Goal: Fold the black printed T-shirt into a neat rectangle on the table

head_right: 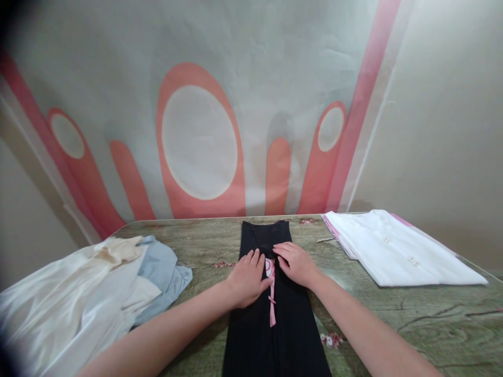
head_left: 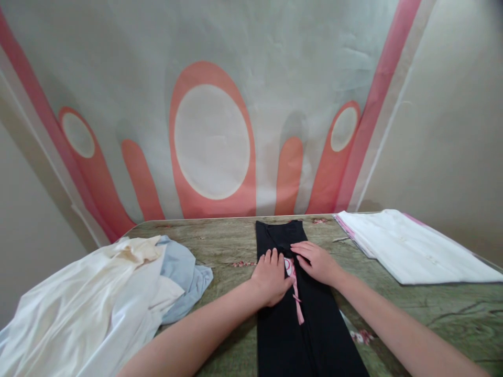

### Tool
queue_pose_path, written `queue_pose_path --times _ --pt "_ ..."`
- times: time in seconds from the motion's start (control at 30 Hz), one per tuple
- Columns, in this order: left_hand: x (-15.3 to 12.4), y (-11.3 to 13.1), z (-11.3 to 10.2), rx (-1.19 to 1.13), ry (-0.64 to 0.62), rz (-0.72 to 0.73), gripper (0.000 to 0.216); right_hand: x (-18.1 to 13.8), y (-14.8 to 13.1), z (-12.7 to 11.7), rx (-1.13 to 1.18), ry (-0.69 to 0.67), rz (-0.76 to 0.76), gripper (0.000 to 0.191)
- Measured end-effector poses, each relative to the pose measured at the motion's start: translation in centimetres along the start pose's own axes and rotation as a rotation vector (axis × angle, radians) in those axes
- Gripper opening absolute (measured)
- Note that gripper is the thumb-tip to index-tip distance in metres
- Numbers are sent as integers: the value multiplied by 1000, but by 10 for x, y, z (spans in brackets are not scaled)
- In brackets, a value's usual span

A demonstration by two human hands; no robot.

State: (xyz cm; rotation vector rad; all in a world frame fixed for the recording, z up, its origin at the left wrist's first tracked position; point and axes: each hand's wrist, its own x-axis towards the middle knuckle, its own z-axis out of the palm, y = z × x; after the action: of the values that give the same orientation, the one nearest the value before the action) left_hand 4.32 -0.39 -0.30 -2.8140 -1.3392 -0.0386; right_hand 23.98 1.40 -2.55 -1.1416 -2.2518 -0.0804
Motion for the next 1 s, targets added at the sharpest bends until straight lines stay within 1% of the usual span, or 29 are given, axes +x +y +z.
queue_pose_path --times 0.07,0.2,0.3,0.37,0.43,0.5,0.57,0.63,0.73,0.8,0.9,1.0 --pt "-10 -1 1 -29 -15 38 68 -1 1 2 3 -23 30 29" --pt "-35 -6 -8 -107 -59 186 67 -2 3 4 58 -27 65 30" --pt "-50 -12 -17 -163 -106 293 67 -1 7 -2 103 19 139 33" --pt "-56 -15 -21 -184 -118 331 66 2 9 -9 81 17 187 33" --pt "-59 -17 -23 -193 -111 341 65 3 11 -16 24 -52 219 35" --pt "-60 -18 -22 -197 -99 339 65 0 7 -21 -39 -157 247 41" --pt "-59 -18 -20 -199 -89 336 65 -8 -4 -23 -85 -242 267 51" --pt "-59 -18 -18 -201 -79 333 64 -19 -19 -21 -87 -302 250 59" --pt "-59 -17 -17 -199 -67 324 63 -34 -42 -18 -33 -346 173 61" --pt "-59 -16 -17 -193 -70 321 63 -38 -51 -18 -14 -359 150 61" --pt "-59 -14 -18 -193 -77 316 63 -37 -55 -20 9 -376 149 60" --pt "-61 -15 -23 -205 -93 323 63 -36 -53 -26 42 -400 140 58"
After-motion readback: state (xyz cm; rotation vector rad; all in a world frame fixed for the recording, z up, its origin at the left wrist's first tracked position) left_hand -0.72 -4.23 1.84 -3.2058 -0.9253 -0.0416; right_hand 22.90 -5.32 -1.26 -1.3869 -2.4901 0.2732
